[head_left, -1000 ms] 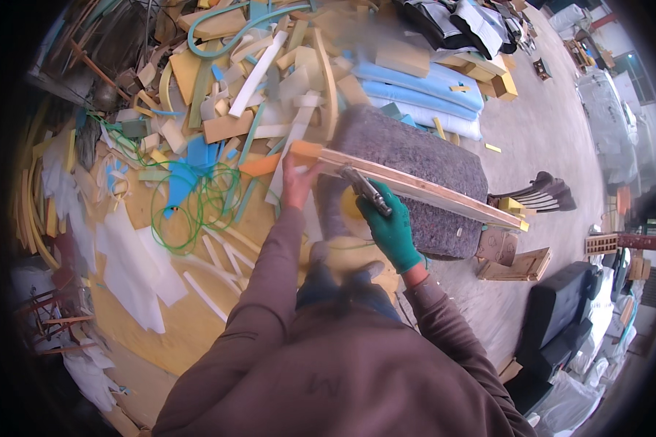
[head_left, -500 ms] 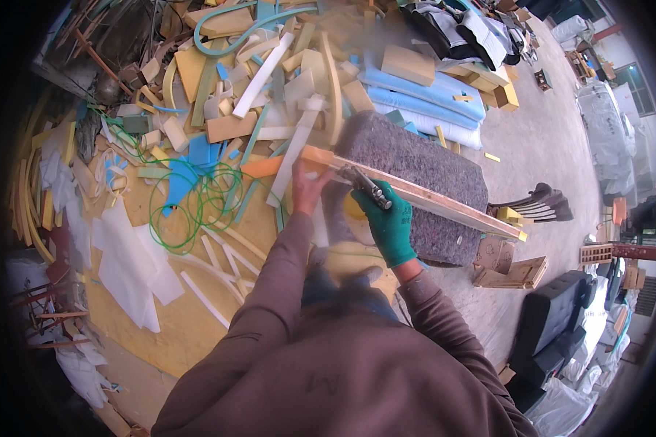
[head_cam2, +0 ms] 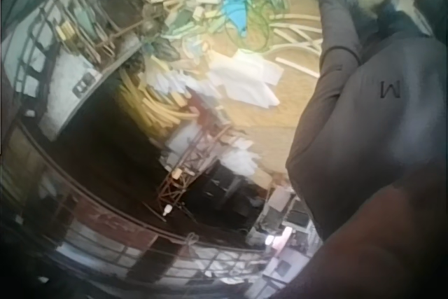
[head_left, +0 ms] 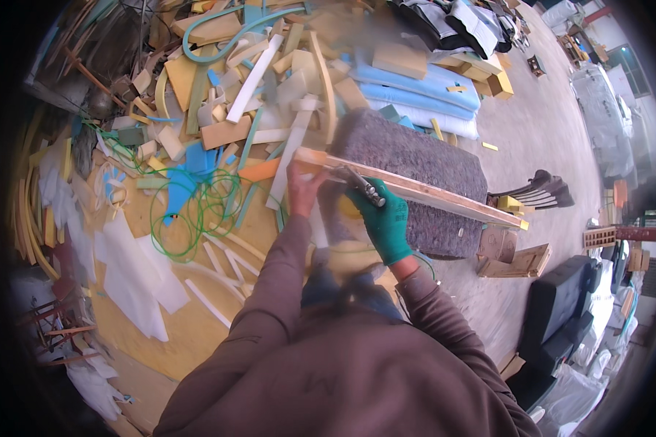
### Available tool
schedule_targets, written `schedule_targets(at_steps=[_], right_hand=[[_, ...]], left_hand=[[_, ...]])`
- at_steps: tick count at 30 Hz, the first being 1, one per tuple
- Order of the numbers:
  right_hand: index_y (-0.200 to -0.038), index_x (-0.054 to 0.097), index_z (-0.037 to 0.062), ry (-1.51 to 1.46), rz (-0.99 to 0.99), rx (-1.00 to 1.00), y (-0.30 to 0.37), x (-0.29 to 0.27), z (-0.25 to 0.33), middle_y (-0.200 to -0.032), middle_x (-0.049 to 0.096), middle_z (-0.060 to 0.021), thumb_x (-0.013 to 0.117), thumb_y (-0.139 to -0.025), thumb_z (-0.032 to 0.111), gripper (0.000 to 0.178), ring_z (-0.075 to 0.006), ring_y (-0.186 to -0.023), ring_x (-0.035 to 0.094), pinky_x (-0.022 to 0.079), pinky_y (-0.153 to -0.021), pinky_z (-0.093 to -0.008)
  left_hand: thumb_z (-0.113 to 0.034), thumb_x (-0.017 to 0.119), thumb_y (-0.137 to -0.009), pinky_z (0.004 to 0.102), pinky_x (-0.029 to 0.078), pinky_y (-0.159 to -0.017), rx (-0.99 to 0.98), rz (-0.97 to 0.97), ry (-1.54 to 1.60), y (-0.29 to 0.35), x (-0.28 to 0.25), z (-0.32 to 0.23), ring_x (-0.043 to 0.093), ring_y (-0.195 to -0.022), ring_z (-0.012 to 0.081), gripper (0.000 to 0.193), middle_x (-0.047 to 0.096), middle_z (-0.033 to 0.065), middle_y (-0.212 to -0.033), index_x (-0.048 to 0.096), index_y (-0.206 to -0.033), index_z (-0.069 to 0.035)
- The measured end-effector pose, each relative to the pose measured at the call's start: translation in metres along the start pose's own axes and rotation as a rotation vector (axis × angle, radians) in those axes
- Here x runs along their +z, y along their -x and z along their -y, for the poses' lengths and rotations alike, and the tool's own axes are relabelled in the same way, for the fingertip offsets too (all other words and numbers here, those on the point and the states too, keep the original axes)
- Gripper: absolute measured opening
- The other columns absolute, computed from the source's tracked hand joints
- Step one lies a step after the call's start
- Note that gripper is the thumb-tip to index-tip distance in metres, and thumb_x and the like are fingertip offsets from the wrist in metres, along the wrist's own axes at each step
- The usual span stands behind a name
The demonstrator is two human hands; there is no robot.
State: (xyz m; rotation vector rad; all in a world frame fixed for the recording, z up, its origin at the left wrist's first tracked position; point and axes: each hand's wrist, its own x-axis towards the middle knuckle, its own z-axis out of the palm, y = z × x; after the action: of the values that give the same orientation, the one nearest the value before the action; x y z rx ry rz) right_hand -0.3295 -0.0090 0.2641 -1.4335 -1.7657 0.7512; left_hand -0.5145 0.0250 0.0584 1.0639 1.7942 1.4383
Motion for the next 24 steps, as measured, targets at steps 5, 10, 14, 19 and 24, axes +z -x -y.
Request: schedule_targets(at_steps=[5,10,14,19,24], right_hand=[[-0.125,0.080,0.0071,0.076,0.005,0.101,0.006,-0.014,-0.017,-0.087,0.076,-0.0158,0.087,-0.098,0.022,0.033,-0.0184,-0.073,0.075,0.057,-0.069,-0.0354],[-0.123,0.080,0.0068,0.081,-0.044,0.114,0.016,-0.029,-0.029,-0.084,0.075,-0.0158,0.088,-0.097,0.022,0.031,-0.0210,-0.073,0.075,0.057,-0.070,-0.0365],[-0.123,0.081,0.0068,0.106,-0.077,0.138,0.024,-0.041,-0.038,-0.084,0.075,-0.0148,0.088,-0.097,0.022,0.031,-0.0195,-0.072,0.074,0.057,-0.070,-0.0367],[-0.120,0.082,0.0076,0.043,-0.112,0.214,0.033,-0.054,-0.050,-0.084,0.077,-0.0135,0.089,-0.096,0.023,0.029,-0.0163,-0.072,0.071,0.056,-0.070,-0.0361],[-0.120,0.082,0.0087,0.045,-0.128,0.182,0.035,-0.060,-0.052,-0.088,0.079,-0.0153,0.089,-0.096,0.023,0.028,-0.0171,-0.072,0.072,0.057,-0.071,-0.0365]], left_hand=[[-0.031,0.101,-0.082,0.0459,0.049,-0.113,-0.066,0.044,0.073,-0.002,0.000,0.012,0.060,-0.132,0.0339,0.087,0.061,0.0177,-0.142,0.056,-0.150,-0.002],[-0.029,0.098,-0.089,0.0417,0.051,-0.113,-0.093,0.064,0.121,-0.002,0.000,0.019,0.062,-0.134,0.0272,0.080,0.065,0.0136,-0.142,0.055,-0.151,-0.002],[-0.030,0.098,-0.089,0.0406,0.050,-0.114,0.008,0.035,0.024,-0.002,-0.001,0.021,0.062,-0.134,0.0282,0.087,0.063,0.0152,-0.147,0.052,-0.157,-0.002],[-0.030,0.098,-0.089,0.0382,0.054,-0.104,0.039,-0.009,-0.050,-0.002,-0.001,0.019,0.064,-0.124,0.0252,0.095,0.062,0.0144,-0.152,0.047,-0.165,-0.004],[-0.026,0.097,-0.091,0.0322,0.056,-0.078,-0.107,0.089,0.143,-0.001,-0.004,0.014,0.066,-0.102,0.0164,0.093,0.065,0.0102,-0.146,0.045,-0.166,-0.007]])
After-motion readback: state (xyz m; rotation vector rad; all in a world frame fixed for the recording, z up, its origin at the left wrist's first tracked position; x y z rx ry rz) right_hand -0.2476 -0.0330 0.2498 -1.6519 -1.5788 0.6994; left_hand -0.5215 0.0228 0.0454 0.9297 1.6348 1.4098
